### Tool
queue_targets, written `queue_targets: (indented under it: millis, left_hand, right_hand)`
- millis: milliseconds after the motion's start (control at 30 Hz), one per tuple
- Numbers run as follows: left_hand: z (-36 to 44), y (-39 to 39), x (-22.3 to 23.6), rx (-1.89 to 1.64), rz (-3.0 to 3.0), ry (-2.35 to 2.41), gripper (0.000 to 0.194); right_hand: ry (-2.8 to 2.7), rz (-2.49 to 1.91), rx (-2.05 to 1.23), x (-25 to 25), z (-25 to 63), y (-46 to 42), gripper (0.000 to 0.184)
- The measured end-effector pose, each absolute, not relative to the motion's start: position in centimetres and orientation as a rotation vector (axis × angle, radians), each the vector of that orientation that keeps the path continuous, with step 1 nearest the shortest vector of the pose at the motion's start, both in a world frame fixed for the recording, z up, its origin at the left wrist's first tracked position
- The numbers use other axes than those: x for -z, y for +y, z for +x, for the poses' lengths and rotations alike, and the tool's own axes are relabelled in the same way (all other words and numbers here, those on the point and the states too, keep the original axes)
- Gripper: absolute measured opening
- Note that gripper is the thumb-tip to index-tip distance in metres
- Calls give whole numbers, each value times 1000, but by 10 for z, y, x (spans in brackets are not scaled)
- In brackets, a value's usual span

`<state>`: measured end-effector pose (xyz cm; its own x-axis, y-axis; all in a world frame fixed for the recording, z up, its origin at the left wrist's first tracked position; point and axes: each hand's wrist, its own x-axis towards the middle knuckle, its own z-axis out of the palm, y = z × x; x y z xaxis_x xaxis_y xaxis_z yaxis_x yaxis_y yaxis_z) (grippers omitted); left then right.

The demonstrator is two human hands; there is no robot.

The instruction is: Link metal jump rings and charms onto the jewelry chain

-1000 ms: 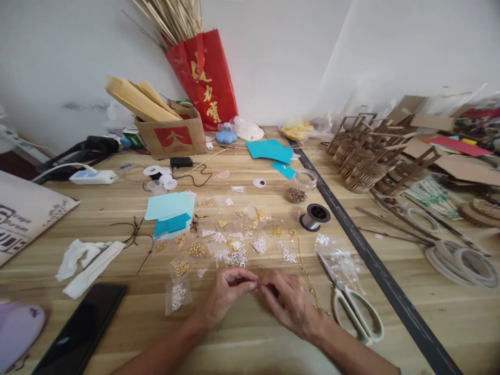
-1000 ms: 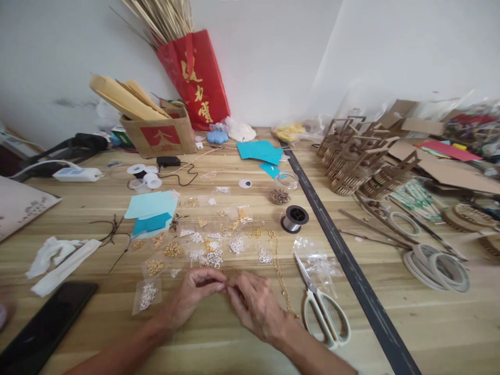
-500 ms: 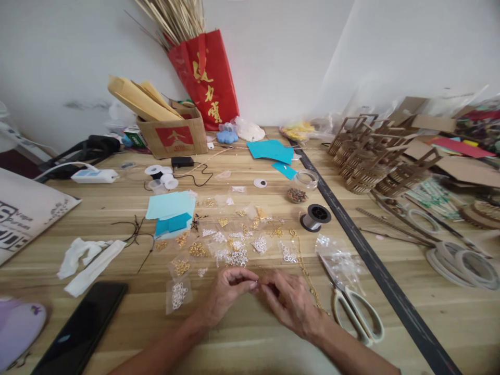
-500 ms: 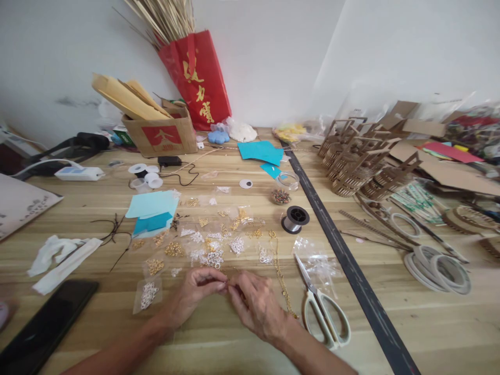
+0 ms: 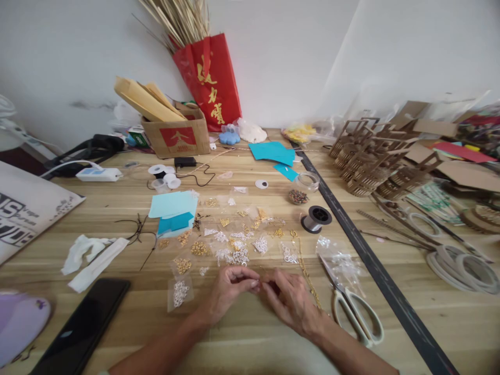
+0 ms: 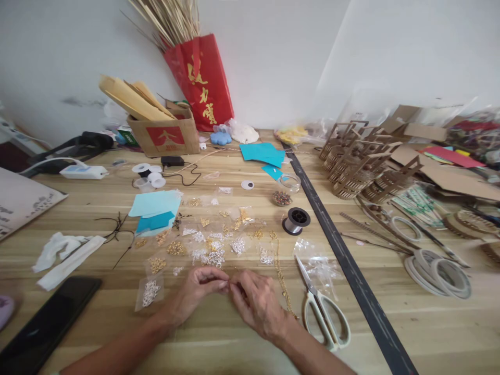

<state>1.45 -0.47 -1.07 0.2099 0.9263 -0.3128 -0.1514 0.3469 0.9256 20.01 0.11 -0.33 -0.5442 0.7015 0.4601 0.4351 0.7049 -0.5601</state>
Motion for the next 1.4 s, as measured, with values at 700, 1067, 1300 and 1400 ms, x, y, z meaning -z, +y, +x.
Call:
queue_targets:
  millis: [700, 1067, 1300, 1400]
  left_hand:
    - [13, -5, 2, -946, 1011, 1053, 9]
    - [11, -4, 13, -986, 1006, 1018, 10]
    - [12, -4, 8, -957, 992, 1072, 17]
    - [13, -5, 5, -963, 992, 1089, 19]
  right_hand:
    - [-2255, -810, -485, 1, 198, 1, 15]
    - [-2227, -831, -447, 1, 198, 0, 16]
    - [-2221, -823, -451, 2, 200, 0, 12]
    - [-2221, -833, -451, 1, 199, 0, 12]
